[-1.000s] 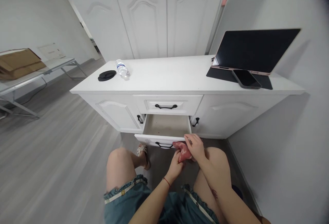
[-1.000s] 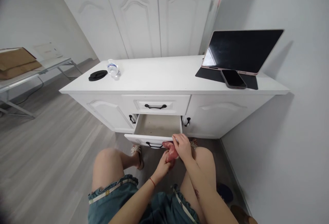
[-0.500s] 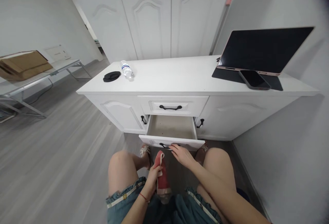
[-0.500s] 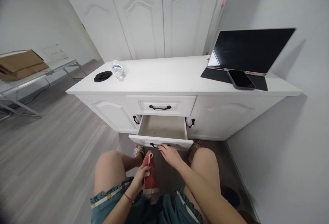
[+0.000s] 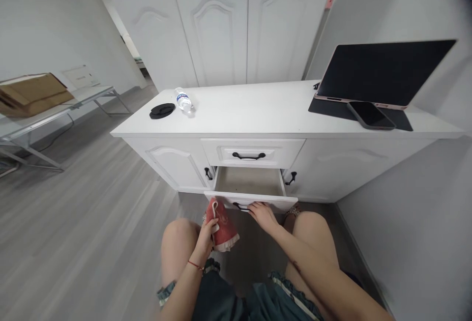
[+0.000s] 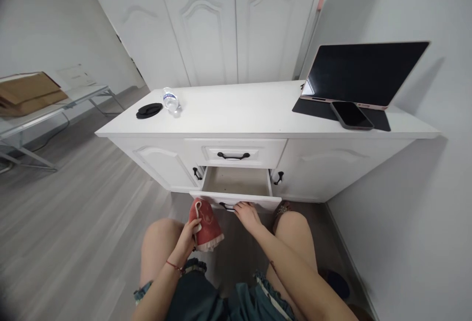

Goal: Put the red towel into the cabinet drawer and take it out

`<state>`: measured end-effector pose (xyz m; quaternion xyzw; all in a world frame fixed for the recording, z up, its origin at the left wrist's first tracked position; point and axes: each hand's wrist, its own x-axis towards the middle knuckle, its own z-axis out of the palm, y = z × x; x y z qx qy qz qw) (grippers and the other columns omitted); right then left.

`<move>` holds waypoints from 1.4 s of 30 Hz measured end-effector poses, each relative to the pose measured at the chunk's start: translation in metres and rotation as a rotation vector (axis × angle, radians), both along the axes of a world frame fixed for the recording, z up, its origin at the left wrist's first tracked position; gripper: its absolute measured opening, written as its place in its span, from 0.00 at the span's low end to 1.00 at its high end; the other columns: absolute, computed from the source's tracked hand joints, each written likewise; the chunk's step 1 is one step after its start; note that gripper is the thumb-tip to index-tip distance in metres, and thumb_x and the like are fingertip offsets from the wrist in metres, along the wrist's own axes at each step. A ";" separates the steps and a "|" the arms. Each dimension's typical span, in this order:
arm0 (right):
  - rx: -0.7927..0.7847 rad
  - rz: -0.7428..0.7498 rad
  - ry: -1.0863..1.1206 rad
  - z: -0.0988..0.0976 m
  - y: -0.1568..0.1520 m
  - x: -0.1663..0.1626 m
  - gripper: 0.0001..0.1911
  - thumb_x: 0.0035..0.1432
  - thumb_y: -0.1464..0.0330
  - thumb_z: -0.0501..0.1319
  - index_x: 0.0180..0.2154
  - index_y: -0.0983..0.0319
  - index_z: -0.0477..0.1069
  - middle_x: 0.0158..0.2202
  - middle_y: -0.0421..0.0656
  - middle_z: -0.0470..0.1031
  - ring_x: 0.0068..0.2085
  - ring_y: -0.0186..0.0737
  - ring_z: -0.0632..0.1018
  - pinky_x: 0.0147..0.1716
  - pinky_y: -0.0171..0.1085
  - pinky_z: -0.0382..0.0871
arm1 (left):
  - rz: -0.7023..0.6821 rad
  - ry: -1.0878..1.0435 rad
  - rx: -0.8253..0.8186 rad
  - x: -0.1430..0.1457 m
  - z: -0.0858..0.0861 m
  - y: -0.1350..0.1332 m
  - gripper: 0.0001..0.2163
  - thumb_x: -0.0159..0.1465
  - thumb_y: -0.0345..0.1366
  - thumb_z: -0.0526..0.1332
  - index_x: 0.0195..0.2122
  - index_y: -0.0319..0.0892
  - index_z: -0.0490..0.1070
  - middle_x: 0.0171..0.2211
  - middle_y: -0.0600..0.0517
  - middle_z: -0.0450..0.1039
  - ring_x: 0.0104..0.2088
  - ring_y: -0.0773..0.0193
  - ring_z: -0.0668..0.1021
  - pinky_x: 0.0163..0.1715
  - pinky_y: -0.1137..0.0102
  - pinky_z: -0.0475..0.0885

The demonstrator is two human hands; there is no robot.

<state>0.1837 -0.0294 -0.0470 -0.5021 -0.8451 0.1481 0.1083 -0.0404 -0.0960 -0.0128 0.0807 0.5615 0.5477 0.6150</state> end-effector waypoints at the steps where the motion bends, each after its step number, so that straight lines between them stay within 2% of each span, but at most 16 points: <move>1: 0.002 -0.013 0.008 0.000 0.004 0.000 0.11 0.62 0.69 0.53 0.40 0.56 0.74 0.41 0.43 0.77 0.46 0.43 0.73 0.46 0.41 0.61 | 0.017 -0.019 -0.026 0.002 -0.003 0.000 0.10 0.48 0.26 0.65 0.33 0.38 0.72 0.27 0.50 0.77 0.25 0.64 0.78 0.32 0.69 0.73; 5: 0.011 -0.065 0.025 -0.003 0.022 -0.001 0.12 0.62 0.68 0.53 0.42 0.55 0.74 0.42 0.43 0.76 0.47 0.43 0.72 0.47 0.42 0.60 | 0.046 -0.029 -0.089 0.017 -0.019 0.005 0.09 0.47 0.26 0.64 0.31 0.38 0.72 0.25 0.51 0.77 0.24 0.64 0.78 0.30 0.70 0.73; 10: 0.011 -0.115 0.043 -0.006 0.051 0.000 0.11 0.61 0.68 0.55 0.40 0.56 0.75 0.42 0.42 0.77 0.47 0.44 0.72 0.47 0.42 0.60 | -0.034 0.040 -0.060 0.033 -0.034 0.013 0.15 0.43 0.27 0.65 0.35 0.39 0.74 0.26 0.50 0.78 0.25 0.62 0.78 0.29 0.70 0.72; 17: -0.022 -0.127 0.084 -0.006 0.092 0.001 0.10 0.59 0.70 0.56 0.40 0.59 0.76 0.41 0.43 0.77 0.46 0.43 0.72 0.46 0.37 0.61 | -0.126 0.062 -0.048 0.039 -0.047 0.017 0.14 0.41 0.33 0.67 0.32 0.38 0.76 0.26 0.49 0.78 0.26 0.61 0.77 0.30 0.69 0.70; 29: -0.083 -0.177 0.158 -0.019 0.141 0.003 0.10 0.55 0.73 0.58 0.39 0.59 0.76 0.41 0.44 0.77 0.46 0.43 0.73 0.48 0.39 0.63 | -0.158 0.071 0.009 0.057 -0.030 0.026 0.11 0.40 0.34 0.67 0.27 0.38 0.75 0.23 0.50 0.76 0.23 0.64 0.74 0.27 0.71 0.66; 32: -0.096 -0.198 0.180 -0.019 0.142 0.000 0.11 0.54 0.74 0.59 0.39 0.60 0.76 0.41 0.46 0.77 0.47 0.43 0.73 0.49 0.40 0.63 | -0.178 0.058 0.010 0.058 -0.030 0.028 0.12 0.41 0.33 0.67 0.28 0.37 0.76 0.26 0.49 0.77 0.25 0.63 0.75 0.29 0.70 0.67; 35: -0.093 -0.220 0.219 -0.017 0.129 -0.006 0.16 0.54 0.74 0.58 0.46 0.62 0.72 0.47 0.48 0.74 0.51 0.44 0.71 0.51 0.41 0.62 | -0.180 0.035 0.041 0.058 -0.029 0.028 0.13 0.42 0.32 0.67 0.30 0.37 0.77 0.27 0.49 0.77 0.27 0.61 0.76 0.31 0.70 0.68; 38: -0.097 -0.233 0.269 -0.014 0.106 -0.010 0.22 0.56 0.71 0.57 0.53 0.60 0.65 0.53 0.49 0.69 0.50 0.43 0.72 0.50 0.41 0.64 | -0.144 0.013 0.043 0.059 -0.029 0.026 0.14 0.42 0.33 0.67 0.32 0.38 0.77 0.27 0.49 0.77 0.27 0.61 0.76 0.32 0.69 0.69; 42: -0.157 -0.302 0.408 -0.011 0.065 -0.006 0.23 0.55 0.67 0.57 0.54 0.62 0.63 0.51 0.51 0.70 0.44 0.43 0.75 0.47 0.43 0.67 | -0.129 -0.002 0.032 0.061 -0.030 0.024 0.15 0.40 0.32 0.68 0.32 0.37 0.76 0.27 0.48 0.77 0.27 0.61 0.76 0.32 0.69 0.69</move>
